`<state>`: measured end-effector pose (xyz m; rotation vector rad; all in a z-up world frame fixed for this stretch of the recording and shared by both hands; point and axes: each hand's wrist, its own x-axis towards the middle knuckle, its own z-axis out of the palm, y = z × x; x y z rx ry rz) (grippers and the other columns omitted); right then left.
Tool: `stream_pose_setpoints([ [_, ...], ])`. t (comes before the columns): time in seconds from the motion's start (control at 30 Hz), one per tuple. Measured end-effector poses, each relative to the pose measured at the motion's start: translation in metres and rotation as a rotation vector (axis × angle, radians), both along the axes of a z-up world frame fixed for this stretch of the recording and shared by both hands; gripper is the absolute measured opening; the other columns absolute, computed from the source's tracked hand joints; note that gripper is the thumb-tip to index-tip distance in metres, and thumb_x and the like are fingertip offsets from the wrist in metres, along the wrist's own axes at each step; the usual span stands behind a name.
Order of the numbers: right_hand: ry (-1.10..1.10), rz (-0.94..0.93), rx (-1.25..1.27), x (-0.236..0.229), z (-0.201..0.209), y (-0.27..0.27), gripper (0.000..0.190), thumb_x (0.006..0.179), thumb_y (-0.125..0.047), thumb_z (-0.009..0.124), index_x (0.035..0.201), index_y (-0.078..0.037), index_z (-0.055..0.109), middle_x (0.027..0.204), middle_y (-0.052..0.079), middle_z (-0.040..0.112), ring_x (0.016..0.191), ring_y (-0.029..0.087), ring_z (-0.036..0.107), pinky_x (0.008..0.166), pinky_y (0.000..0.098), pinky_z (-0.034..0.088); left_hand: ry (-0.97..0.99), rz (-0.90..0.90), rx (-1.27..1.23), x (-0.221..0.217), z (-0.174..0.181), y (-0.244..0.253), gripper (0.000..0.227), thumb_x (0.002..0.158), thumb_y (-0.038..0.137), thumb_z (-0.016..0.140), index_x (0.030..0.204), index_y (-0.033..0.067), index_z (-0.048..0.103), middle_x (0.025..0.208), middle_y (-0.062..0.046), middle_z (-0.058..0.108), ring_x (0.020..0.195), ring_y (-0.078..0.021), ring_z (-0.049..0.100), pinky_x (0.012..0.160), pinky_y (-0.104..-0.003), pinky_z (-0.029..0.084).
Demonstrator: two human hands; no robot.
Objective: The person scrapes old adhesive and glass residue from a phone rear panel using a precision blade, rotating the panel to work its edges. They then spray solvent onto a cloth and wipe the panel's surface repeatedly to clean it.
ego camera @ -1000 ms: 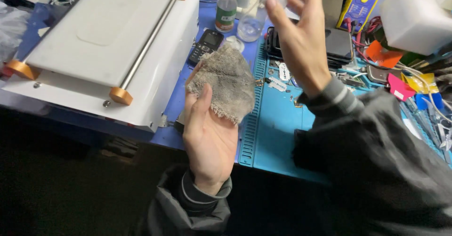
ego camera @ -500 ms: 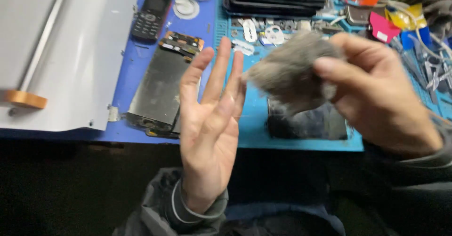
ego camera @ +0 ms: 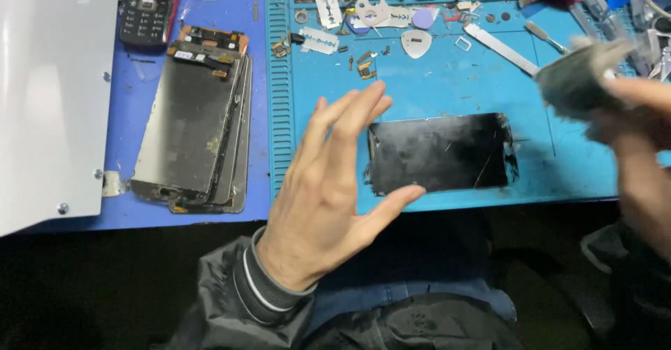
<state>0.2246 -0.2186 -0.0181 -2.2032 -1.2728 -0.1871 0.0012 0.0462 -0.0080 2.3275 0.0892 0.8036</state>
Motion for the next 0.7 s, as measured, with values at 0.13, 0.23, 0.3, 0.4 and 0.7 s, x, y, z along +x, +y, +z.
stream_pose_setpoints([
  [0.13, -0.463, 0.261, -0.058, -0.060, 0.051, 0.062, 0.047, 0.083, 0.013, 0.068, 0.129, 0.005, 0.067, 0.133, 0.018, 0.073, 0.122, 0.032, 0.072, 0.114, 0.0580, 0.052, 0.026, 0.008, 0.183, 0.003, 0.009, -0.004, 0.099, 0.077, 0.027, 0.090, 0.150, -0.0027, 0.031, 0.149, -0.016, 0.057, 0.145, -0.0360, 0.046, 0.129, -0.060, 0.028],
  [0.23, -0.445, 0.450, -0.109, -0.059, 0.020, 0.071, 0.052, 0.085, -0.028, 0.055, 0.133, -0.011, 0.062, 0.146, 0.005, 0.062, 0.141, 0.023, 0.053, 0.124, 0.0593, 0.030, 0.026, 0.025, 0.195, 0.005, 0.012, -0.005, 0.108, 0.072, 0.033, 0.092, 0.151, -0.0054, 0.029, 0.143, -0.017, 0.061, 0.141, -0.0336, 0.050, 0.124, -0.059, 0.029],
  [0.3, -0.261, 0.514, -0.080, -0.061, 0.007, 0.069, 0.069, 0.093, -0.047, 0.059, 0.148, -0.008, 0.050, 0.162, 0.009, 0.047, 0.152, 0.025, 0.041, 0.124, 0.0512, 0.027, 0.053, 0.015, 0.198, 0.006, 0.010, -0.007, 0.100, 0.077, 0.036, 0.087, 0.149, -0.0068, 0.032, 0.140, -0.018, 0.062, 0.141, -0.0359, 0.048, 0.122, -0.060, 0.026],
  [0.4, -0.390, 0.476, -0.146, -0.064, 0.002, 0.063, 0.091, 0.093, -0.074, 0.042, 0.156, -0.009, 0.038, 0.169, 0.011, 0.034, 0.157, 0.024, 0.030, 0.125, 0.0473, 0.022, 0.077, 0.007, 0.217, 0.009, 0.003, -0.004, 0.102, 0.077, 0.044, 0.086, 0.147, -0.0083, 0.035, 0.136, -0.018, 0.066, 0.140, -0.0361, 0.049, 0.122, -0.062, 0.021],
  [0.7, -0.274, 0.548, -0.063, -0.065, 0.023, 0.084, 0.098, 0.091, -0.070, 0.054, 0.152, 0.005, 0.038, 0.163, 0.023, 0.039, 0.154, 0.035, 0.035, 0.124, 0.0486, 0.025, 0.119, 0.031, 0.306, 0.008, -0.004, -0.007, 0.126, 0.065, 0.059, 0.091, 0.150, -0.0092, 0.028, 0.145, -0.019, 0.057, 0.141, -0.0368, 0.047, 0.122, -0.066, 0.013],
])
